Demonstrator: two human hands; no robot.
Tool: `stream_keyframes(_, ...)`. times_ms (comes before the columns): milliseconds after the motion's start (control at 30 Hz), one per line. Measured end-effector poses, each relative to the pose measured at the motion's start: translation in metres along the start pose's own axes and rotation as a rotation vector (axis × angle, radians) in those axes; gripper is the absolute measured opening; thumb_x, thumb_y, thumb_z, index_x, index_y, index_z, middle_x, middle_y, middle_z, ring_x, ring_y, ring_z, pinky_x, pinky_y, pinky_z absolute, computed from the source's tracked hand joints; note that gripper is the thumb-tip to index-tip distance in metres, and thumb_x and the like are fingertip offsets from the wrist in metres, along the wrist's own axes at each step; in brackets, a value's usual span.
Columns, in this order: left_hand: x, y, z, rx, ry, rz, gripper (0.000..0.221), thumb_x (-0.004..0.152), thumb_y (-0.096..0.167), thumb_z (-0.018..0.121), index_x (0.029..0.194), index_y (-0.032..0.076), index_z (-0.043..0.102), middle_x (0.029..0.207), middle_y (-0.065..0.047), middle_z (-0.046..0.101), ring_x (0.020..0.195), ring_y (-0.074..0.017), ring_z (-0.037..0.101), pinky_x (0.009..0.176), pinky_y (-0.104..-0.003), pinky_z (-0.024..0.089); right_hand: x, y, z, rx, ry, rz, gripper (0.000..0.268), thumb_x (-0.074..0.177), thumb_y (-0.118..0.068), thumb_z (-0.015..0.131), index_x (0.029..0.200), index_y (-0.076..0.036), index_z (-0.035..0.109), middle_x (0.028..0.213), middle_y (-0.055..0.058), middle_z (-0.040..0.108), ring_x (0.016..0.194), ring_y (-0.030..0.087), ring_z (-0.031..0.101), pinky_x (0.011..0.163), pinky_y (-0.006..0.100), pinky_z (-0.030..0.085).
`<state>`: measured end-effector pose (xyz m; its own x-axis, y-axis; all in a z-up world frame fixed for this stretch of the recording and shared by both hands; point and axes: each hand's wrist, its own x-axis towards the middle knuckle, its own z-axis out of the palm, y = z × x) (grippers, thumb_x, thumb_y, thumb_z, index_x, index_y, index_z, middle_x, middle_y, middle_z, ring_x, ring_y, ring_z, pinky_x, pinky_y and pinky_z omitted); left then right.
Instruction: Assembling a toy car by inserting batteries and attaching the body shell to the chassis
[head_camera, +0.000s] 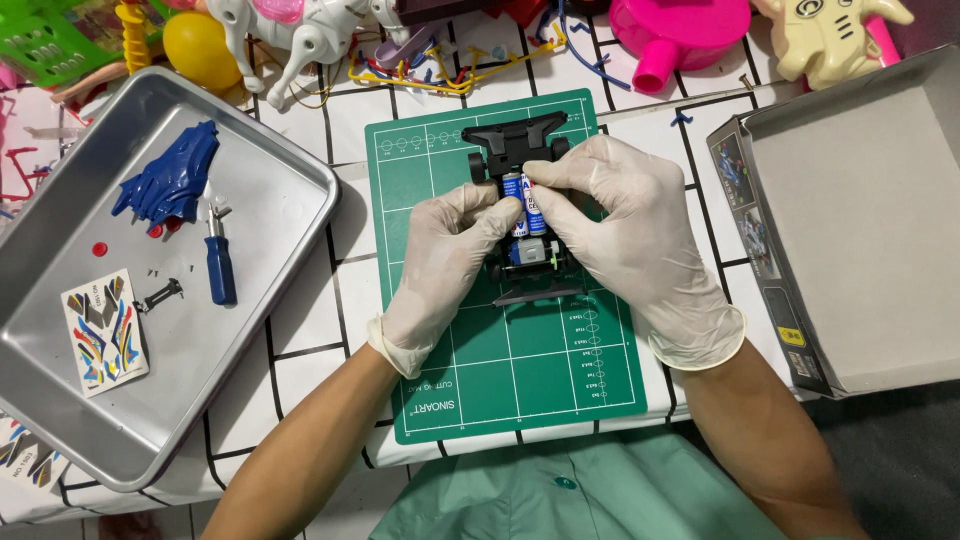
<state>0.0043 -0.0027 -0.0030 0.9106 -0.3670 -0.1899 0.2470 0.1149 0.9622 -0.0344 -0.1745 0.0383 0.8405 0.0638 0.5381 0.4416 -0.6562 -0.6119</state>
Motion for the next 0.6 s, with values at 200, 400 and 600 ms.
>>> stream_keyframes(200, -0.001, -0.002, -0.004, 0.041, -0.012, 0.078, 0.019, 0.092, 0.027, 0.072, 0.087, 0.008, 0.070, 0.072, 0.007, 0.056, 0.068, -0.0026, 0.048, 0.062, -0.020, 0.044, 0.005, -0.012, -0.006, 0.085, -0.032, 0.117, 0.014, 0.092, -0.003, 0.081, 0.099, -0.007, 0.070, 0.094, 0.003, 0.066, 0.079, 0.013, 0.056, 0.065, 0.025, 0.045)
stream_keyframes(400, -0.001, 0.006, -0.005, -0.028, 0.027, 0.101, 0.027, 0.092, 0.029, 0.072, 0.103, 0.004, 0.075, 0.082, 0.001, 0.072, 0.072, -0.0048, 0.062, 0.066, -0.020, 0.053, 0.008, -0.020, -0.011, 0.332, 0.043, 0.250, 0.011, 0.097, 0.002, 0.073, 0.105, -0.004, 0.068, 0.103, 0.008, 0.073, 0.096, 0.015, 0.070, 0.089, 0.026, 0.059)
stream_keyframes(600, 0.008, -0.001, -0.011, -0.079, 0.005, 0.026, 0.014, 0.098, 0.021, 0.068, 0.097, 0.007, 0.070, 0.077, 0.004, 0.064, 0.065, -0.0025, 0.053, 0.058, -0.017, 0.043, 0.018, -0.018, -0.023, 0.750, 0.205, 0.666, 0.020, 0.103, 0.001, 0.052, 0.118, -0.001, 0.064, 0.100, 0.014, 0.068, 0.079, 0.025, 0.075, 0.070, 0.028, 0.067)
